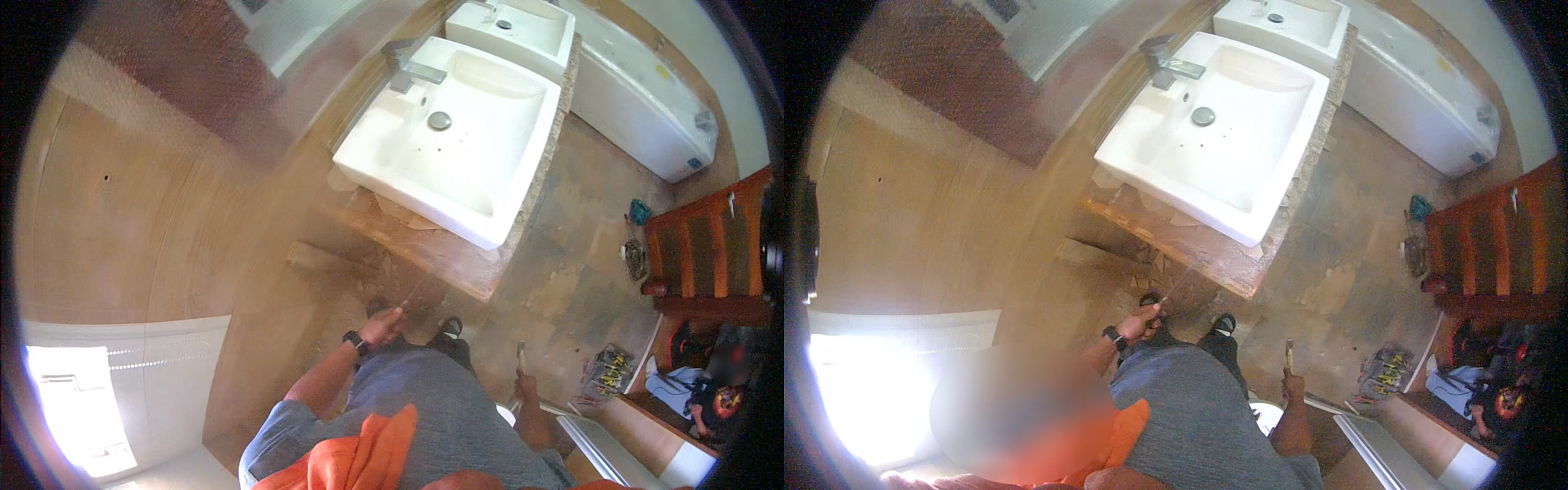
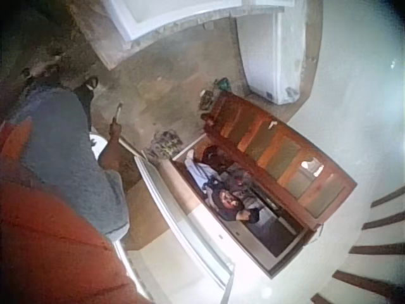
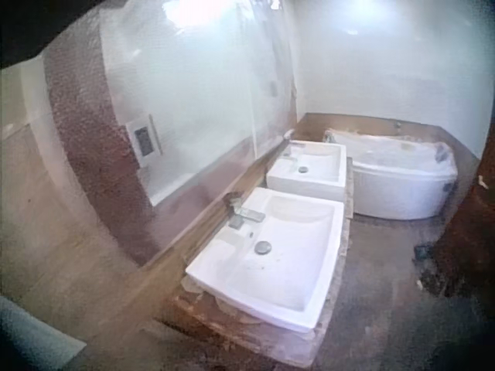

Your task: The person uses a hammer and chisel to pry and break apart the wooden vanity base beneath two bathroom sinks. They repeatedly strike the chisel to loosen the structure, working along the front edge of the vanity.

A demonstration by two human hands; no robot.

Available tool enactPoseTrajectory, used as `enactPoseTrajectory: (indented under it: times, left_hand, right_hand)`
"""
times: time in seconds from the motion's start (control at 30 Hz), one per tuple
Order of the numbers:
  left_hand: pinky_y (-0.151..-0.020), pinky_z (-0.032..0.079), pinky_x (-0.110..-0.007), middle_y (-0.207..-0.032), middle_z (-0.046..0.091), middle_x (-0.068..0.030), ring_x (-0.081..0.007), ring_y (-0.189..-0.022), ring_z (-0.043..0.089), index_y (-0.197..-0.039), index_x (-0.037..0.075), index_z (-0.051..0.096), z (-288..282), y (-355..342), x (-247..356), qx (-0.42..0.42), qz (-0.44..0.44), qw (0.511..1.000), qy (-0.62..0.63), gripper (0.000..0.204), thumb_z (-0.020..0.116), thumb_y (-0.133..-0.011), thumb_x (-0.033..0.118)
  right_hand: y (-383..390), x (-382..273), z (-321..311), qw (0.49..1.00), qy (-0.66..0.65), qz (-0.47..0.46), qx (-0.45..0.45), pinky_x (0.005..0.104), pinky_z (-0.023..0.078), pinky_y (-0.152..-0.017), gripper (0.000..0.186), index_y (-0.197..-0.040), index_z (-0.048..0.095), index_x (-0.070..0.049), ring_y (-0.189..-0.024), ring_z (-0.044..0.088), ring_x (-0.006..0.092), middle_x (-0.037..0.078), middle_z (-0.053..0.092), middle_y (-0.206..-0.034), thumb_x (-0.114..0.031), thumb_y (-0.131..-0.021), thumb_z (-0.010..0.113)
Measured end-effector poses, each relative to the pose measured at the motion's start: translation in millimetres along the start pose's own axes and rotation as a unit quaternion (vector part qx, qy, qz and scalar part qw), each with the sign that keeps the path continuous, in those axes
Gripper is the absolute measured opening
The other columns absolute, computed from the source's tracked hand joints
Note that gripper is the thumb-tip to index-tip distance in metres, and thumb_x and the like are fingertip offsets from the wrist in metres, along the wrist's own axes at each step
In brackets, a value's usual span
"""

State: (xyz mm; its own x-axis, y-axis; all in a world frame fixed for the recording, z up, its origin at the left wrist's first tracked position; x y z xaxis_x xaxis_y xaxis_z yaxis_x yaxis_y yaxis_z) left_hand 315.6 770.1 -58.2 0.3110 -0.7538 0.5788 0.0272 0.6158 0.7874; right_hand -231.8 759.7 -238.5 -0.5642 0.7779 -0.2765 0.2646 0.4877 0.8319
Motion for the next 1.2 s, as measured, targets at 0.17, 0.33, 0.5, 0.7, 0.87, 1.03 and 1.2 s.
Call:
enactPoseTrajectory:
  times: [0.17, 0.33, 0.5, 0.7, 0.87, 1.03, 1.2]
  left_hand:
    - [-0.043, 0.032, -0.026, -0.071, 0.052, 0.0016, -0.0093, -0.05, 0.043, -0.105, 0.012, 0.059, -102, -23, 1, 0.059, 0.062, 0.994, 0.069, 0.042, 0.047, -0.101, 0.052]
    - [-0.046, 0.036, -0.027, -0.069, 0.053, 0.0019, -0.0102, -0.05, 0.044, -0.1, 0.012, 0.06, -175, -56, 48, 0.092, 0.073, 0.993, 0.0, 0.045, 0.047, -0.099, 0.055]
    - [-0.044, 0.035, -0.028, -0.061, 0.05, 0.0027, -0.0101, -0.046, 0.045, -0.086, 0.012, 0.058, -202, -100, 62, 0.051, 0.081, 0.992, 0.084, 0.05, 0.048, -0.098, 0.06]
    - [-0.041, 0.034, -0.03, -0.054, 0.046, 0.0015, -0.0124, -0.041, 0.042, -0.082, 0.011, 0.058, -225, -137, 98, 0.082, 0.165, 0.983, -0.014, 0.053, 0.046, -0.098, 0.061]
    - [-0.063, 0.044, -0.035, -0.07, 0.059, -0.0035, -0.0171, -0.061, 0.056, -0.089, 0.008, 0.067, -228, -160, 108, 0.115, 0.099, 0.987, -0.052, 0.068, 0.038, -0.095, 0.069]
    - [-0.061, 0.045, -0.037, -0.067, 0.06, -0.005, -0.0191, -0.061, 0.058, -0.083, 0.008, 0.065, -229, -163, 113, 0.097, 0.035, 0.989, -0.11, 0.073, 0.034, -0.093, 0.073]
    - [-0.037, 0.034, -0.028, -0.054, 0.048, 0.0014, -0.0116, -0.039, 0.042, -0.071, 0.01, 0.056, -218, -142, 124, 0.119, 0.047, 0.992, -0.017, 0.063, 0.05, -0.091, 0.07]
  right_hand:
    - [13, -12, 20, 1.0, 0.011, 0.025, 0.01, 0.0393, 0.04, -0.044, 0.057, -0.07, 0.063, -0.001, -0.046, 0.051, 0.0222, 0.007, 0.054, -0.057, -0.056, -0.087, 0.066]
    - [84, -54, 51, 0.999, 0.034, 0.009, 0.026, 0.0388, 0.04, -0.044, 0.059, -0.069, 0.063, -0.003, -0.046, 0.052, 0.0215, 0.007, 0.053, -0.057, -0.059, -0.087, 0.065]
    - [127, -74, 112, 0.996, 0.009, 0.084, 0.033, 0.0347, 0.04, -0.04, 0.063, -0.065, 0.06, -0.005, -0.041, 0.047, 0.0187, 0.005, 0.052, -0.055, -0.065, -0.081, 0.068]
    - [175, -89, 163, 0.999, 0.018, -0.026, 0.024, 0.0341, 0.038, -0.036, 0.061, -0.067, 0.059, -0.006, -0.039, 0.047, 0.0193, 0.005, 0.047, -0.052, -0.064, -0.083, 0.067]
    - [175, -67, 192, 0.994, 0.082, -0.07, 0.022, 0.0354, 0.04, -0.037, 0.064, -0.063, 0.059, -0.005, -0.038, 0.046, 0.0208, 0.005, 0.046, -0.049, -0.064, -0.089, 0.06]
    - [188, -63, 185, 0.982, 0.155, -0.102, 0.016, 0.0353, 0.039, -0.037, 0.063, -0.061, 0.058, -0.006, -0.038, 0.047, 0.0197, 0.005, 0.049, -0.05, -0.061, -0.091, 0.059]
    - [194, -70, 169, 0.995, 0.09, -0.004, 0.045, 0.035, 0.039, -0.037, 0.061, -0.063, 0.059, -0.007, -0.038, 0.047, 0.0184, 0.005, 0.048, -0.049, -0.062, -0.088, 0.062]
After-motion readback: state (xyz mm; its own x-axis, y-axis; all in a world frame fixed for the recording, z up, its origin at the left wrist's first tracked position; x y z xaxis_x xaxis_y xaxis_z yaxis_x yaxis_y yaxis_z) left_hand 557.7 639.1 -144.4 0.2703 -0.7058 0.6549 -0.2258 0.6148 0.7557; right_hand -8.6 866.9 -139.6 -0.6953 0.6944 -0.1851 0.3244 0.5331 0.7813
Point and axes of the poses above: each hand's wrist, its own y-axis away from the middle knuckle, its own z-axis out of the palm, x = y × z, the point moved 4 cm from there along -y, towards the middle knuckle
